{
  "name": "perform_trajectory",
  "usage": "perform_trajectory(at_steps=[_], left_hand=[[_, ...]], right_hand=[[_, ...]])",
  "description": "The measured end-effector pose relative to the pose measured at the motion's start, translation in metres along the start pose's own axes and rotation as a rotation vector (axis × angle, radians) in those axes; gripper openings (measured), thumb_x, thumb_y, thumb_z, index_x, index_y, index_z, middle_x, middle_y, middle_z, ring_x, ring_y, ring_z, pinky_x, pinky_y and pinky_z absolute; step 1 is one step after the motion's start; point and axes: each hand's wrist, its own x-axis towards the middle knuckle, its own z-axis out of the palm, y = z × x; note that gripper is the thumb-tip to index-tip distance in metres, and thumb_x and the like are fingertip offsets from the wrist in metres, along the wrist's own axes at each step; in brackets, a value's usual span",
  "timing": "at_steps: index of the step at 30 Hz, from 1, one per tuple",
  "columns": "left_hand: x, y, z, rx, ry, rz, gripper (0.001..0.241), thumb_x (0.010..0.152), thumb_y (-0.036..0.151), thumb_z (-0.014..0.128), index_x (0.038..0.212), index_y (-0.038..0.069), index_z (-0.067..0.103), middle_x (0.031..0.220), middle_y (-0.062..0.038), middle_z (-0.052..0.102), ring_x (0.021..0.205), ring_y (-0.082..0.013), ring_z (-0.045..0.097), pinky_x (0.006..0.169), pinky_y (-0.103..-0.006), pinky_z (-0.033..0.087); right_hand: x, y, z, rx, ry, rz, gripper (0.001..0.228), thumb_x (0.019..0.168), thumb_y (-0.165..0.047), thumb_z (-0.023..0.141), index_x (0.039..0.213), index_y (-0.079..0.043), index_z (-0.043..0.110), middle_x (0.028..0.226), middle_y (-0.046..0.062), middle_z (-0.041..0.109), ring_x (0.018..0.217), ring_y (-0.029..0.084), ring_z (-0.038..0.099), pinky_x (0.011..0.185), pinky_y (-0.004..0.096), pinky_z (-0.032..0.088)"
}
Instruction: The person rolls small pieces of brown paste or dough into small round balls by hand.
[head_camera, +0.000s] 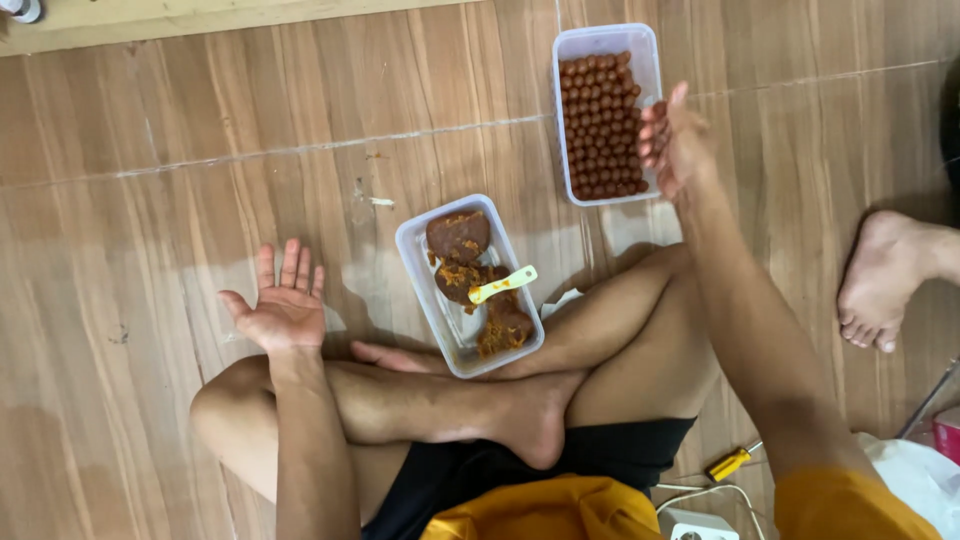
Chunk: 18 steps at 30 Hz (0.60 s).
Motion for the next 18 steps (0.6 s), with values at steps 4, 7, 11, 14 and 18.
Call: perform_trajectory(at_steps=[4,7,11,14,18], left_hand=[[-0.001,0.001,0.004,0.036,0.009,0.004,0.099,0.086,0.084,0.037,0.153,0.013,0.051,0.152,-0.019,0.058,0.152,-0.0345,0.043,0.128,-0.0544,0.022],[-0.002,0.001,0.009,0.074,-0.004,0.014,0.1,0.085,0.085,0.039,0.154,0.013,0.05,0.152,-0.019,0.058,0.151,-0.0344,0.045,0.128,-0.0537,0.025],[-0.006,0.002,0.018,0.112,0.011,0.023,0.101,0.084,0.085,0.041,0.154,0.012,0.051,0.151,-0.018,0.059,0.148,-0.0349,0.049,0.127,-0.053,0.03],[-0.007,0.002,0.018,0.107,0.021,0.017,0.101,0.085,0.085,0.041,0.154,0.012,0.052,0.148,-0.018,0.061,0.145,-0.0355,0.051,0.126,-0.0528,0.031],[-0.006,0.002,0.022,0.107,0.035,0.009,0.1,0.085,0.085,0.041,0.153,0.012,0.053,0.147,-0.019,0.062,0.143,-0.0358,0.053,0.125,-0.0523,0.032]], right_hand=[[0.04,-0.015,0.001,-0.036,0.001,-0.089,0.037,0.107,-0.044,0.062,0.101,-0.008,0.068,0.074,0.0,0.065,0.06,0.012,0.059,0.053,0.025,0.047],[0.071,-0.016,0.0,-0.11,-0.042,-0.193,0.019,0.104,-0.023,0.069,0.111,-0.005,0.071,0.084,0.002,0.07,0.068,0.011,0.065,0.06,0.024,0.053],[0.097,-0.01,0.008,-0.317,-0.112,-0.438,0.022,0.099,0.002,0.068,0.121,-0.001,0.072,0.097,0.002,0.072,0.08,0.009,0.065,0.066,0.023,0.053],[0.122,-0.002,0.01,-0.581,-0.086,-0.538,0.03,0.094,0.008,0.071,0.122,-0.003,0.071,0.098,-0.001,0.069,0.082,0.007,0.064,0.068,0.025,0.056],[0.152,0.013,0.0,-0.669,-0.121,-0.631,0.033,0.094,0.013,0.069,0.123,-0.002,0.072,0.106,0.002,0.071,0.089,0.009,0.065,0.079,0.026,0.057]])
